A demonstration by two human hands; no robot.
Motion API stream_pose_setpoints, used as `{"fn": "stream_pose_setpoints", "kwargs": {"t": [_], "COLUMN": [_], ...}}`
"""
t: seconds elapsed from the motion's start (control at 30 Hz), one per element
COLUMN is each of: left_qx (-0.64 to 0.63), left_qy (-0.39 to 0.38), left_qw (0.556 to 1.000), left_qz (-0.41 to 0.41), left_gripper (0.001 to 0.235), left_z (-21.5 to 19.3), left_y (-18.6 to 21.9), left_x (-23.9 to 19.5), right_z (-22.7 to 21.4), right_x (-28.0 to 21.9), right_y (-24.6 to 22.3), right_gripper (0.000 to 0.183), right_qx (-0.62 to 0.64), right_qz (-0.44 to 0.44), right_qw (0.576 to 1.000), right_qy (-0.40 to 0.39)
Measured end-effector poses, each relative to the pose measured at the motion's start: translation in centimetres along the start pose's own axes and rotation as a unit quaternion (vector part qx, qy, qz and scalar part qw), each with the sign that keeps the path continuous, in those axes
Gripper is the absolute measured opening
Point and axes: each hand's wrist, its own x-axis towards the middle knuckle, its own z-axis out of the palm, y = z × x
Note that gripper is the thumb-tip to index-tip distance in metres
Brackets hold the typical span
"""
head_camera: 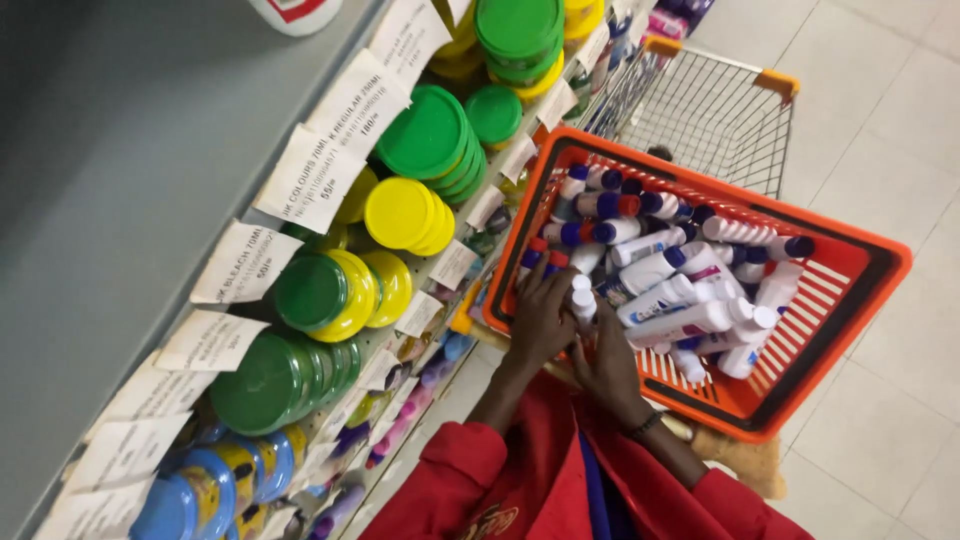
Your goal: Organizing and inspecting small detergent bottles in a shopping basket and on a shelf in a grocery store aisle.
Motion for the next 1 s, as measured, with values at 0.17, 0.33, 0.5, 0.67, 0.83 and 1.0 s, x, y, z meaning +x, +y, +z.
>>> {"fn": "stream_pose_setpoints", "kwargs": {"t": [0.17,0.33,0.5,0.67,0.83,1.0], "left_qx": [0.002,0.003,0.006,-0.001,-0.009,-0.004], "left_qy": [0.000,-0.011,-0.011,-0.006,-0.010,0.001], "left_qw": [1.000,1.000,1.000,1.000,1.000,1.000], "left_qz": [0.000,0.015,0.003,-0.008,-0.025,-0.029], "left_gripper": [0.068,0.073,0.070,0.064,0.059,0.057], "left_z": [0.4,0.5,-1.5,-1.2,-1.0,-1.0], "left_y": [0.2,-0.3,1.7,1.4,1.0,1.3], "left_x": [0.2,0.5,0.7,0.7,0.7,1.1], "right_z": [0.2,0.4,1.6,2.1,2.1,1.6], "right_x": [0.6,0.7,0.2,0.1,0.3,1.0], "right_y": [0.0,-1.3,1.7,4.7,5.1,4.3], "right_gripper": [0.084,0.092,0.084,0.080,0.077,0.073], "right_qx": [-0.015,-0.034,-0.055,-0.053,-0.039,-0.027], "right_qz": [0.014,0.005,0.037,0.006,-0.006,0.001], "right_qw": [1.000,0.999,0.998,0.998,0.999,1.000], "right_qy": [0.002,0.021,0.022,0.025,0.031,0.013]}}
